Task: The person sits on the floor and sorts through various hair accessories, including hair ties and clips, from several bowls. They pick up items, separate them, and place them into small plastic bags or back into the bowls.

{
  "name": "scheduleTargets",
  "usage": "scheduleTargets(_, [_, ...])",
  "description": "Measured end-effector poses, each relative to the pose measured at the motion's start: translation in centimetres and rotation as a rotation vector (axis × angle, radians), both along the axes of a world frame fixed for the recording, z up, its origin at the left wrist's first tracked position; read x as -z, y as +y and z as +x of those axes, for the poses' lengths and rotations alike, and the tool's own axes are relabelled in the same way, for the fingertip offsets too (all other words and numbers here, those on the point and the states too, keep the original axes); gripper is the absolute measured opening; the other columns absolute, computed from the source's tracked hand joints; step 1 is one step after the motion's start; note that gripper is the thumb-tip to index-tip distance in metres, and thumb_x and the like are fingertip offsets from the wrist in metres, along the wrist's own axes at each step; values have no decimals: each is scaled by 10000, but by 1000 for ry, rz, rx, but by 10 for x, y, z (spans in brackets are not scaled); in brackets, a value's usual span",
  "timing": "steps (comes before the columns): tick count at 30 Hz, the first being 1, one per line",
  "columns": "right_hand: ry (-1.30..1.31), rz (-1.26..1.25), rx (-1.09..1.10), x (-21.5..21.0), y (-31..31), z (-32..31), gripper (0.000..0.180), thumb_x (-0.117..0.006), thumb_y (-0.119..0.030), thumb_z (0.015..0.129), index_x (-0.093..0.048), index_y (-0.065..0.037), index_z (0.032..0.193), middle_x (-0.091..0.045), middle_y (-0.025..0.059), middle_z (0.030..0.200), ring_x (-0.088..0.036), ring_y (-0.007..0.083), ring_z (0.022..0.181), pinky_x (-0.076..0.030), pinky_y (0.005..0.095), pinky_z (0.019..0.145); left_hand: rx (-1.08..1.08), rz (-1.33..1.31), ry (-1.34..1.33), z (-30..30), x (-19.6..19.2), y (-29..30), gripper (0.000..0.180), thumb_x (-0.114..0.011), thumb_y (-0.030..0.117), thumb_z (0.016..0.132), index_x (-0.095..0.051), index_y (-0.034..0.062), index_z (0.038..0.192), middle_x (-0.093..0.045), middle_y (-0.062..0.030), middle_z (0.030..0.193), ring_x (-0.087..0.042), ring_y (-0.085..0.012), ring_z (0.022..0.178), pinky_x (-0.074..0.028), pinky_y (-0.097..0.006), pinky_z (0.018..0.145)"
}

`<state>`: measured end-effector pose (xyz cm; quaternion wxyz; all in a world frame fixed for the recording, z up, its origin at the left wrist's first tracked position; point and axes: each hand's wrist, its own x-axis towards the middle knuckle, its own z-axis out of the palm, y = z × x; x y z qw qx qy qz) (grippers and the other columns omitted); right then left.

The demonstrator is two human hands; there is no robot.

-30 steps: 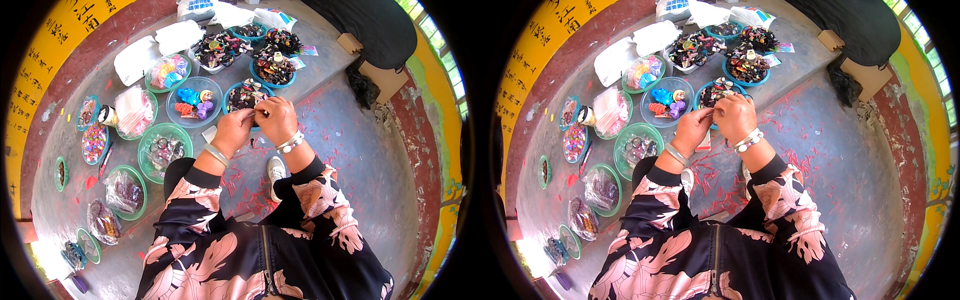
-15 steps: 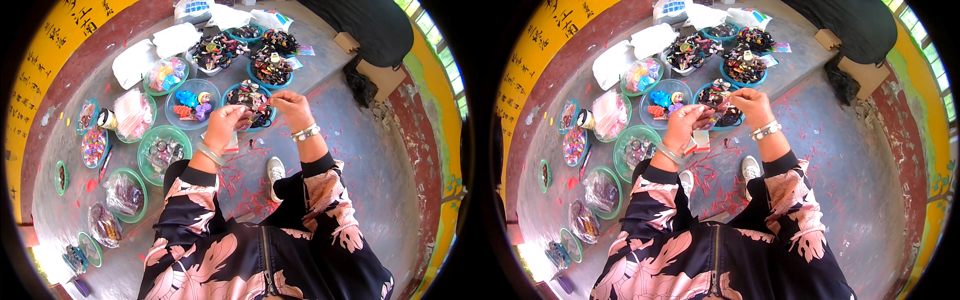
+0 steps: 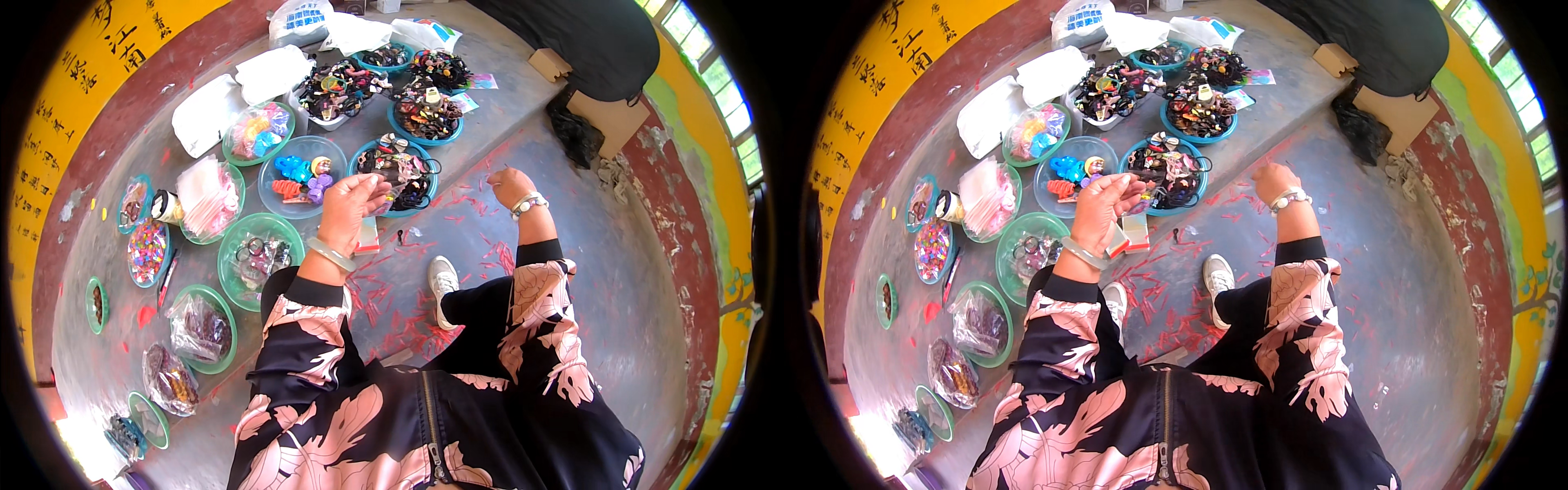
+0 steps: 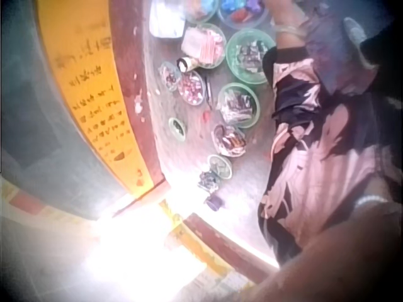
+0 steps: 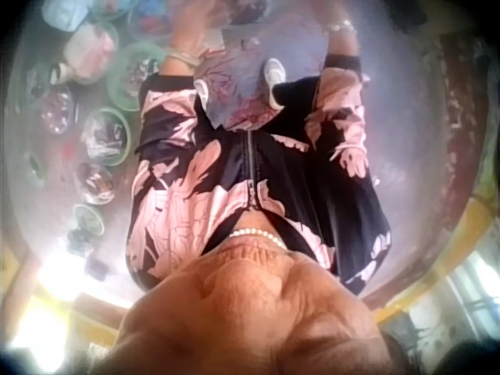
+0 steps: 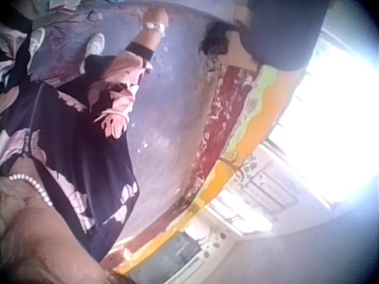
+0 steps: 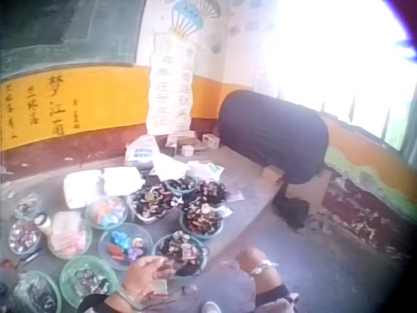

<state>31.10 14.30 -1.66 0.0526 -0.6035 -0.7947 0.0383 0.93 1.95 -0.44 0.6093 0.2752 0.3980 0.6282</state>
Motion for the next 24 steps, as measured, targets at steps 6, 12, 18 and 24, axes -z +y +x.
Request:
scheduleTargets(6, [119, -105, 13, -16, 7, 9, 258, -507, -119, 761, -676, -157, 952, -638, 143, 923, -598, 316, 871, -468, 363, 790, 7, -12, 11, -2, 3, 0, 185, -507, 98, 880, -553, -64, 956, -619, -155, 917, -618, -196, 862, -514, -260, 754])
scheduleTargets(12, [720, -371, -74, -2, 20, 37, 294, -537, -42, 741, -663, -117, 997, -639, 119, 978, -614, 258, 855, -476, 318, 771, 32, -19, 31, 4, -1, 1, 183, -502, 96, 882, -549, -63, 958, -619, -165, 932, -617, -186, 859, -513, -258, 754])
scheduleTargets(18, [-35, -275, -379, -4, 19, 58, 262, -570, -112, 785, -624, -6, 1019, -614, 149, 1038, -599, 266, 929, -461, 315, 842, 38, -29, 59, 4, 1, -1, 184, -496, 96, 885, -548, -64, 961, -617, -172, 946, -617, -183, 852, -513, -255, 748])
scheduleTargets(24, [237, 41, 381, -16, 11, 54, 251, -523, -154, 799, -636, 2, 959, -652, 148, 908, -623, 306, 868, -493, 336, 762, 20, -19, 64, 0, 2, -2, 186, -495, 98, 886, -550, -63, 961, -618, -168, 943, -618, -187, 856, -514, -255, 742])
